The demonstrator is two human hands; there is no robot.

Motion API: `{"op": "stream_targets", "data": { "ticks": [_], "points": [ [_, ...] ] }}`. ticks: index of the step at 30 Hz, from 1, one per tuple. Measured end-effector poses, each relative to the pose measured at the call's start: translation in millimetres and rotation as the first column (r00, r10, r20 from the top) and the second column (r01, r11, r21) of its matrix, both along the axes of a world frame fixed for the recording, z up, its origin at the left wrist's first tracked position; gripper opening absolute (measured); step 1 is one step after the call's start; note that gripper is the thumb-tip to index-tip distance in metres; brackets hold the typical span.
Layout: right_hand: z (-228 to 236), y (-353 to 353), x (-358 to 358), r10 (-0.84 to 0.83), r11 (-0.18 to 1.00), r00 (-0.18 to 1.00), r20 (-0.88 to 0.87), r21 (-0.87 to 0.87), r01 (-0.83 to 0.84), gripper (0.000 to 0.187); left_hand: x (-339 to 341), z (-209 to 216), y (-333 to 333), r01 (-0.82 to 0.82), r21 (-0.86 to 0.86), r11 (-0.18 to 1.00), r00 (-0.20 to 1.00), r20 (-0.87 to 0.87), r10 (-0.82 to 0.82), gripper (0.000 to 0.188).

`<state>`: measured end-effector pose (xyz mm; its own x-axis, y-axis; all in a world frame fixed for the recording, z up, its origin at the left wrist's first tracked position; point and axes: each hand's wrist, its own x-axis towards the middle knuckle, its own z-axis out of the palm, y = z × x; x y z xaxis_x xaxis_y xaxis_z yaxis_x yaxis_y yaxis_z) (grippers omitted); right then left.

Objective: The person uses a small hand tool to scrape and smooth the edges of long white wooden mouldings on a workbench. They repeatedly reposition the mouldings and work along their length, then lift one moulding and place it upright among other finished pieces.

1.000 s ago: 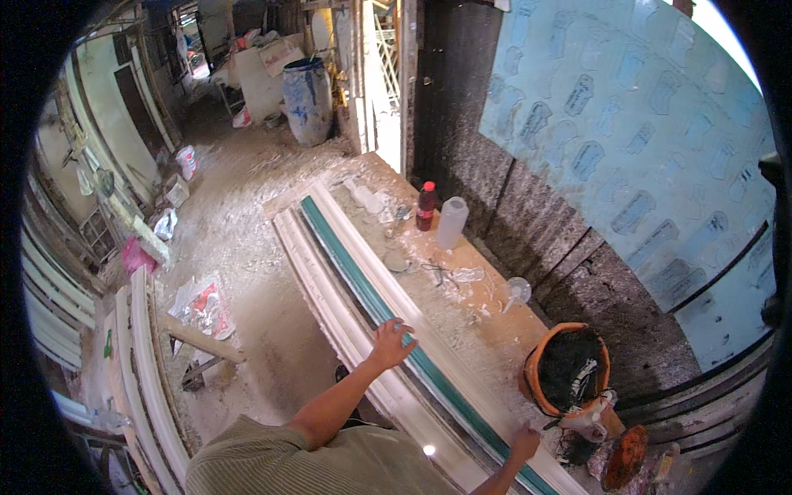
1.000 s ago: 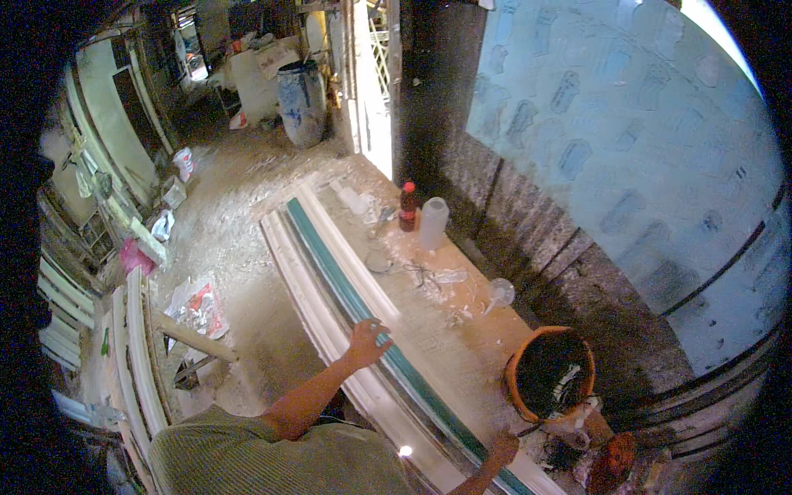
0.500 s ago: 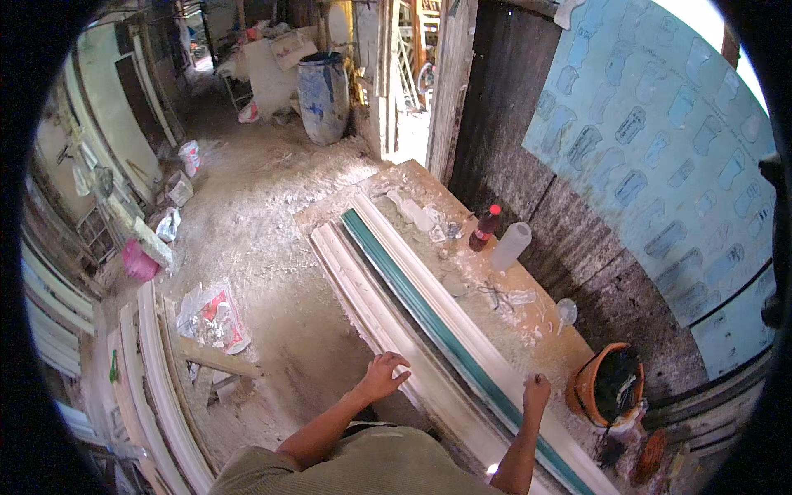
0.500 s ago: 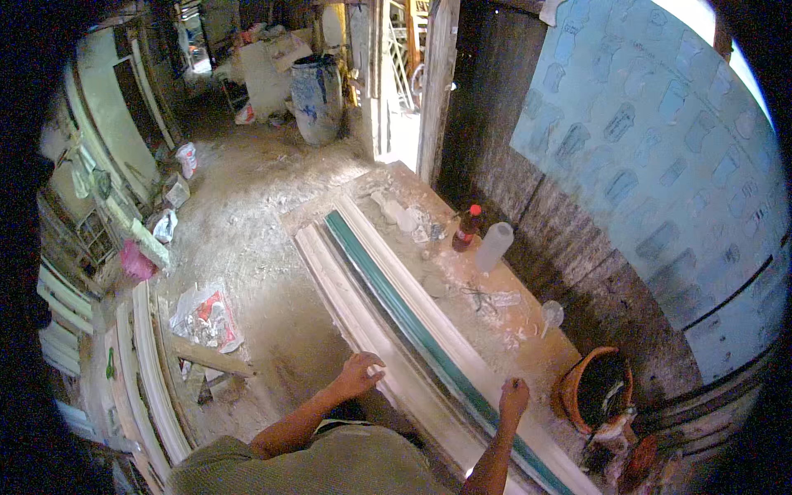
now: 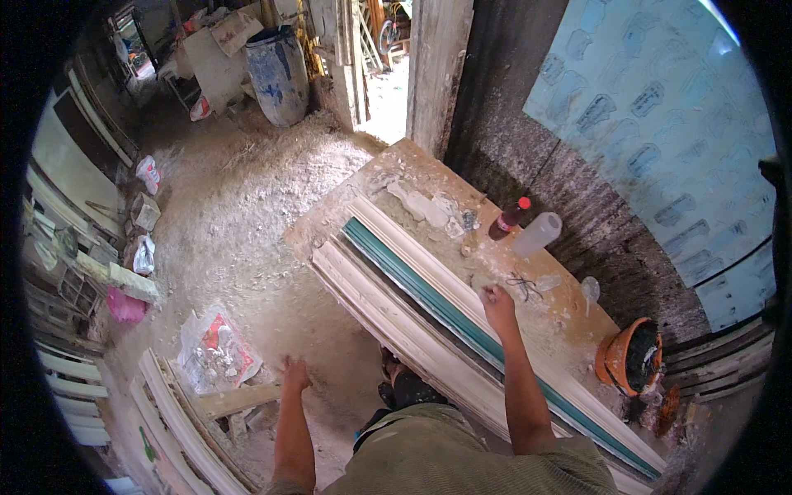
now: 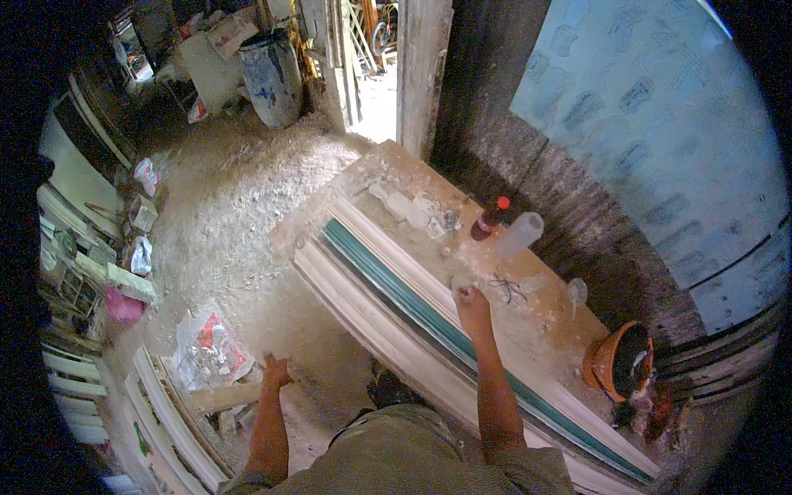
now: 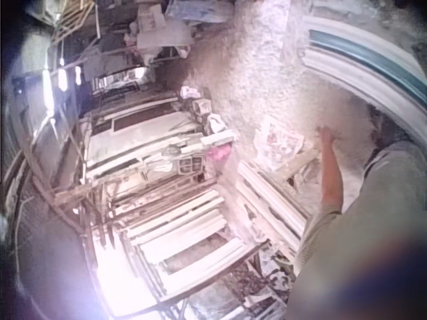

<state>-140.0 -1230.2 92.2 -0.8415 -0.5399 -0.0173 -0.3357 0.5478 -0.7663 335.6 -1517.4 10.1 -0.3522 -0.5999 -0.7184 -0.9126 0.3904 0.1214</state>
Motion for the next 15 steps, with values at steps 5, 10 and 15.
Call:
{"op": "stream_targets", "data": {
  "ticks": [5,10,15],
  "points": [
    [-62.4,-137.5,-86.5,-0.097,0.961,0.908,-0.407,0.199,0.192,0.047,36.7,-10.3,-12.4,-0.291,0.315,0.904,0.792,-0.451,0.412,0.061],
    [-79.3,-183.2,-131.0,-0.272,0.871,0.959,-0.079,0.403,0.281,0.064,24.5,22.5,-34.8,-0.226,0.214,0.950,0.935,-0.228,0.273,0.052],
    [-61.9,-219.3,-145.0,-0.343,0.924,0.910,-0.233,0.093,0.371,0.068,3.9,44.3,-54.0,-0.555,0.345,0.757,0.717,-0.263,0.645,0.054]
  ]
}}
